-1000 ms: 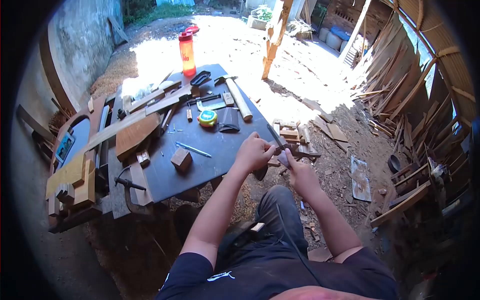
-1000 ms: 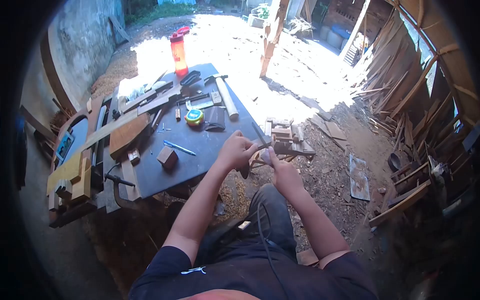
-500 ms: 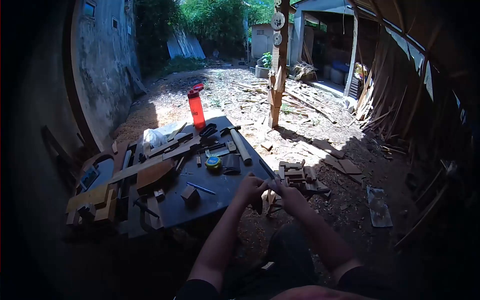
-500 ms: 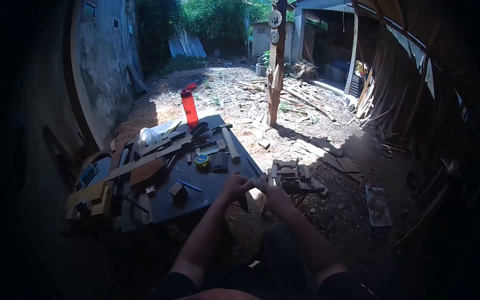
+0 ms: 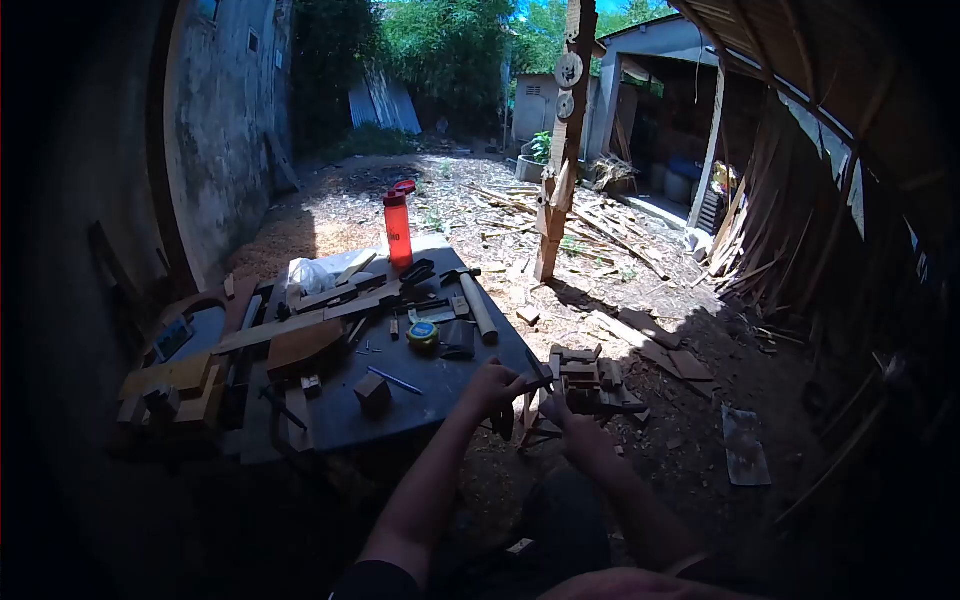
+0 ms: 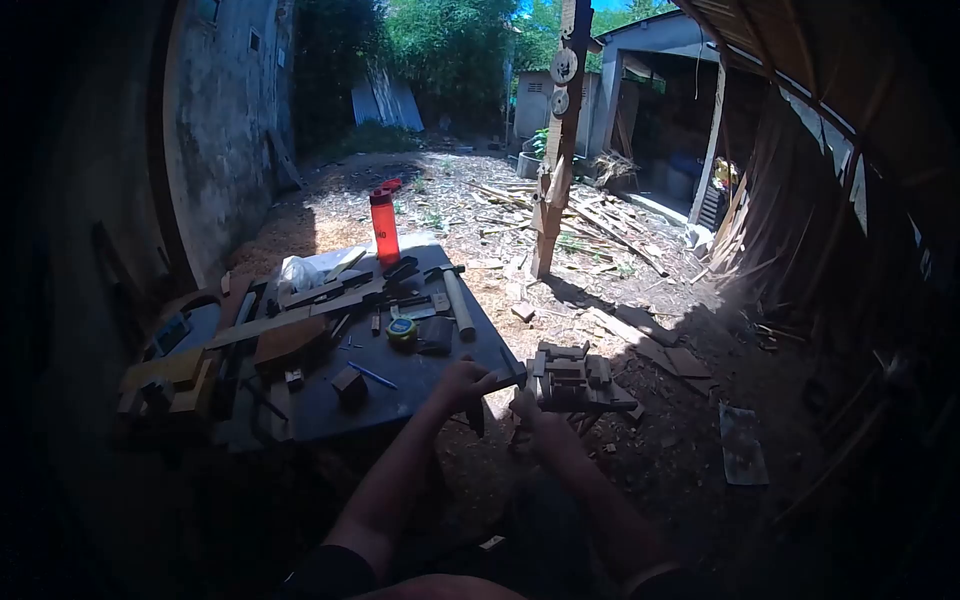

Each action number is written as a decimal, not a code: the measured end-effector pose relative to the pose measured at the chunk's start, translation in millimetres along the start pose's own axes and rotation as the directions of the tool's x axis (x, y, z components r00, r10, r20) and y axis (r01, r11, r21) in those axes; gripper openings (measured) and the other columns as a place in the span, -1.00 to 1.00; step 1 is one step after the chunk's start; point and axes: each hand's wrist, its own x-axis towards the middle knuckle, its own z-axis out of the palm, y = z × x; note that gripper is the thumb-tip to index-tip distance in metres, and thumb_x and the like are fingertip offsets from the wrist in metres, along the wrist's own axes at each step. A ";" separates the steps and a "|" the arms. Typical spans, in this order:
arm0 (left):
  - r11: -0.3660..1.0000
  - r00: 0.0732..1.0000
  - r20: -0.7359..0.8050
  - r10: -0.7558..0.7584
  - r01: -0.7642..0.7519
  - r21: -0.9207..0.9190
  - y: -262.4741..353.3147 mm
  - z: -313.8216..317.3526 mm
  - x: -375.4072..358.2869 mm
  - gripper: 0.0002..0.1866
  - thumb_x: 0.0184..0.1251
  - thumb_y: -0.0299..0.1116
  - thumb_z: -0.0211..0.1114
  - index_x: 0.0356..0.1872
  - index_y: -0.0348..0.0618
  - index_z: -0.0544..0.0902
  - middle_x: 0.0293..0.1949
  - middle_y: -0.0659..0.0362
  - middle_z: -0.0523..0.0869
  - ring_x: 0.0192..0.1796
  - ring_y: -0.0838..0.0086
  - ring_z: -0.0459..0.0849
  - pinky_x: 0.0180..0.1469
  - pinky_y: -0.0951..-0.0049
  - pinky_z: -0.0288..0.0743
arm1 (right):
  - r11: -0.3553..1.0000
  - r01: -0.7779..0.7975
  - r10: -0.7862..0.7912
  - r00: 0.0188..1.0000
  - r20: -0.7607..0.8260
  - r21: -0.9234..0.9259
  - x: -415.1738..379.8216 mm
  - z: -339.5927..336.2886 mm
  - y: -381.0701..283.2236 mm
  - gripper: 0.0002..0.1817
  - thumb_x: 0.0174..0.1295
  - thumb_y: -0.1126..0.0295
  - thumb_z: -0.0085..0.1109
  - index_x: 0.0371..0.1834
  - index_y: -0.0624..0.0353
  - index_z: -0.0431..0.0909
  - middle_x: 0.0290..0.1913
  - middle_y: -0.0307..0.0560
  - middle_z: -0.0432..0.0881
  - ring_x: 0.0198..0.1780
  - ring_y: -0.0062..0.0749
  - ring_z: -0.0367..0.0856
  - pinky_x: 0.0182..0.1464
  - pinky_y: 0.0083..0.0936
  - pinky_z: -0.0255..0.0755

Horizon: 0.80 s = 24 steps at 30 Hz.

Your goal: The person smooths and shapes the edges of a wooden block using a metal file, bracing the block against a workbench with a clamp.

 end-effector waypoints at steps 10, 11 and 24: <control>0.997 0.996 -0.060 0.070 -0.072 -0.037 3.6 0.2 -3.4 -0.63 0.39 -0.09 0.26 -0.31 -0.21 0.82 -0.42 -0.01 0.74 -0.10 0.15 0.55 -0.02 0.13 0.49 | 0.995 0.006 -0.011 0.999 -0.048 -0.103 44.4 12.1 21.3 -0.32 0.26 0.56 0.03 0.51 0.06 0.24 -0.37 0.36 0.67 -0.26 0.30 0.72 -0.25 0.12 0.56; 0.997 0.996 -0.063 0.062 -0.065 -0.042 5.8 -0.8 -4.4 -0.63 0.38 -0.10 0.25 -0.34 -0.22 0.81 -0.44 -0.02 0.73 -0.10 0.14 0.55 -0.03 0.12 0.48 | 0.991 0.051 -0.061 0.995 -0.078 -0.124 36.9 14.2 23.2 -0.24 0.22 0.60 0.03 0.57 0.09 0.16 -0.42 0.38 0.65 -0.32 0.31 0.70 -0.30 0.11 0.54; 0.997 0.995 -0.081 0.052 -0.056 -0.043 9.0 -1.9 -4.9 -0.57 0.31 -0.06 0.23 -0.44 -0.28 0.75 -0.45 -0.06 0.71 -0.12 0.09 0.55 -0.06 0.08 0.50 | 0.997 0.039 -0.047 0.993 -0.108 -0.068 28.0 7.6 10.3 -0.29 0.29 0.54 0.11 0.56 0.11 0.23 -0.34 0.38 0.67 -0.27 0.30 0.71 -0.27 0.10 0.53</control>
